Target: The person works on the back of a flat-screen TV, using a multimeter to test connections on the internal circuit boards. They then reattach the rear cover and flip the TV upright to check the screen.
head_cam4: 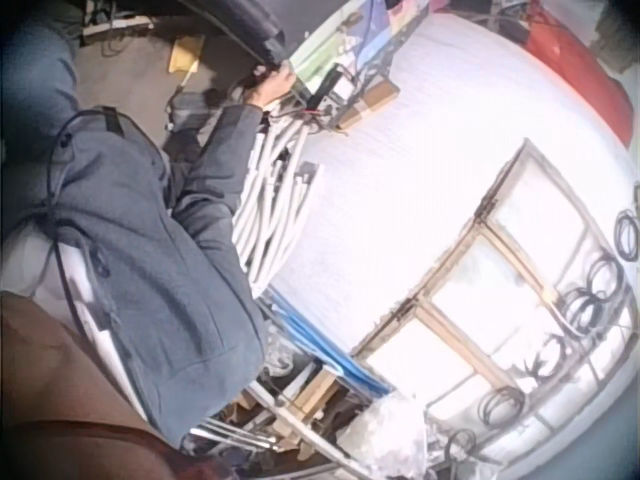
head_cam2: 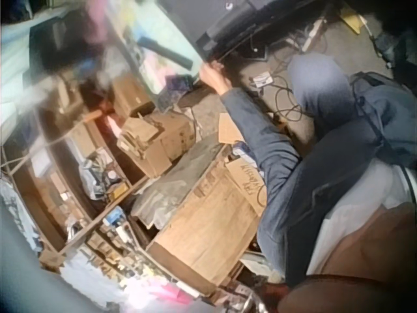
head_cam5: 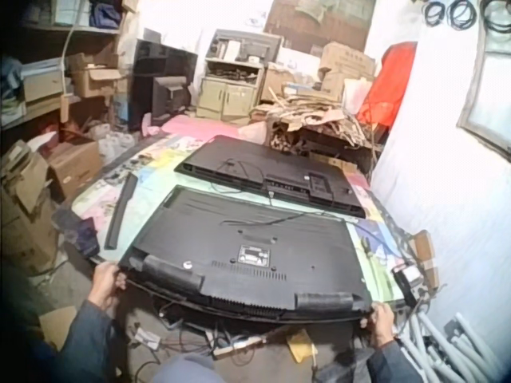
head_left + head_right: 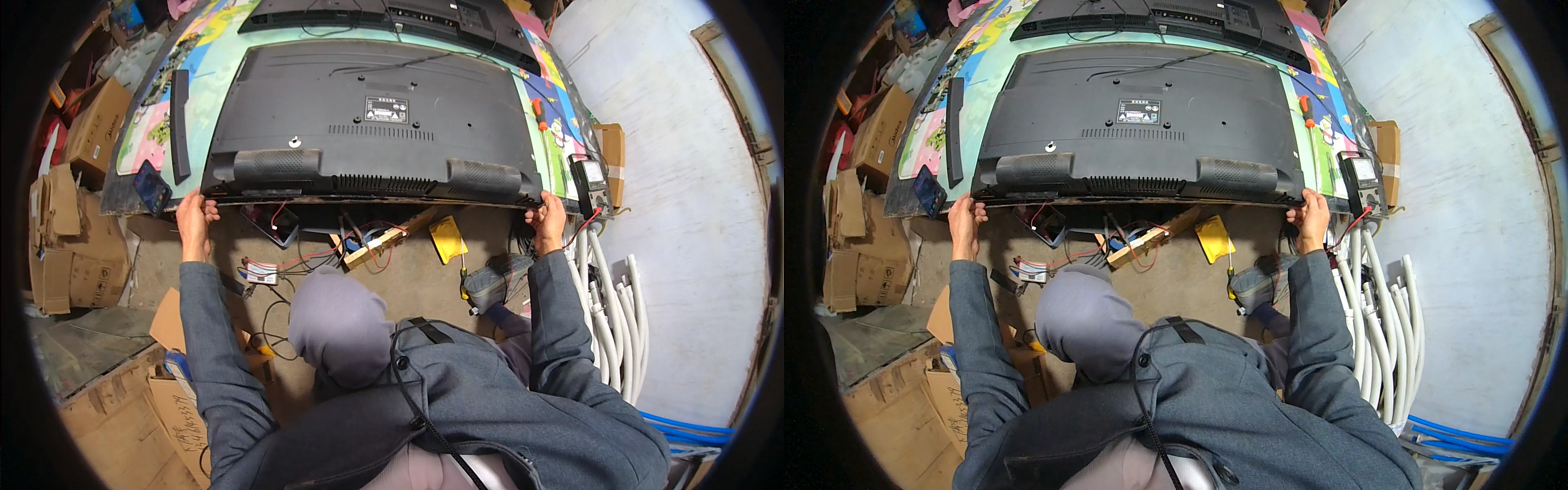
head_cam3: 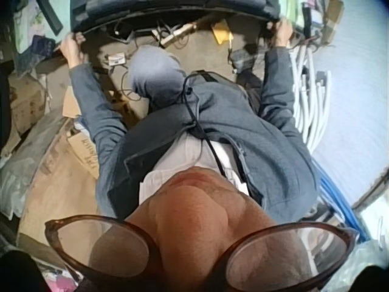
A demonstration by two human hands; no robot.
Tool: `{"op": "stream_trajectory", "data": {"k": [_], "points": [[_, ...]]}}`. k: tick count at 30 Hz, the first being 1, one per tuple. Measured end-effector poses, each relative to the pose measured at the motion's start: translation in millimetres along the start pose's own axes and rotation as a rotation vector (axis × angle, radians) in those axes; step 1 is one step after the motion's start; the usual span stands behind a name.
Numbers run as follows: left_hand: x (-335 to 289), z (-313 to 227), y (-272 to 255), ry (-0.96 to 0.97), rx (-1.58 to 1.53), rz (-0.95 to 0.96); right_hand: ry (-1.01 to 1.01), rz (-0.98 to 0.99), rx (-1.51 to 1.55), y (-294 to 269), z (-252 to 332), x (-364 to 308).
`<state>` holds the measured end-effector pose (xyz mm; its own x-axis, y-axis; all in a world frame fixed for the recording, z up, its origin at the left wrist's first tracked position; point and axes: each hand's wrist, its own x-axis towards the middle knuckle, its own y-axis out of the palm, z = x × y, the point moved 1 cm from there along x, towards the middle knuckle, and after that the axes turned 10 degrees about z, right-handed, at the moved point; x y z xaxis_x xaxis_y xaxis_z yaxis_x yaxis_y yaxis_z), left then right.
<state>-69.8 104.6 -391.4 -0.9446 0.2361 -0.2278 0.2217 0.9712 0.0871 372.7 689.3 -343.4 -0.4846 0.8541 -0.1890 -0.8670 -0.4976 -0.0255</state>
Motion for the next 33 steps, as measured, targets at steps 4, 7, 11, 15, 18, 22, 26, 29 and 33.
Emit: {"op": "stream_trajectory", "data": {"k": [4, 7, 11, 15, 18, 22, 26, 29, 33], "points": [[-2.5, -2.1, 1.2, -0.006, 0.022, 0.014, 0.020, -0.003, 0.013, -0.6, 0.9, -0.9], [-2.9, -0.7, -0.4, -0.001, 0.030, 0.036, 0.055, 0.005, 0.007, -1.1, 2.0, -2.0], [0.8, 4.4, -2.6, 0.001, 0.019, 0.028, 0.079, 0.022, 0.019, -3.7, 0.9, -0.7], [0.7, 6.1, -1.8, 0.007, 0.016, 0.015, 0.091, -0.004, 0.049, -0.4, 2.4, -3.9], [0.8, 7.5, -2.8, 0.008, 0.019, 0.002, 0.118, -0.005, 0.062, 2.1, 8.0, -6.9], [0.7, 9.0, -2.9, 0.020, 0.012, 0.003, 0.134, -0.005, 0.064, 2.7, 11.5, -7.9], [-1.1, 9.1, -3.2, 0.030, 0.006, 0.003, 0.134, 0.004, 0.069, 3.3, 11.0, -9.1], [-1.6, 9.3, -3.8, 0.029, 0.004, 0.011, 0.135, -0.012, 0.072, 2.9, 9.5, -8.7], [-0.3, 11.1, -5.6, 0.028, 0.018, 0.013, 0.129, -0.019, 0.084, 3.9, 7.3, -8.7]]}}
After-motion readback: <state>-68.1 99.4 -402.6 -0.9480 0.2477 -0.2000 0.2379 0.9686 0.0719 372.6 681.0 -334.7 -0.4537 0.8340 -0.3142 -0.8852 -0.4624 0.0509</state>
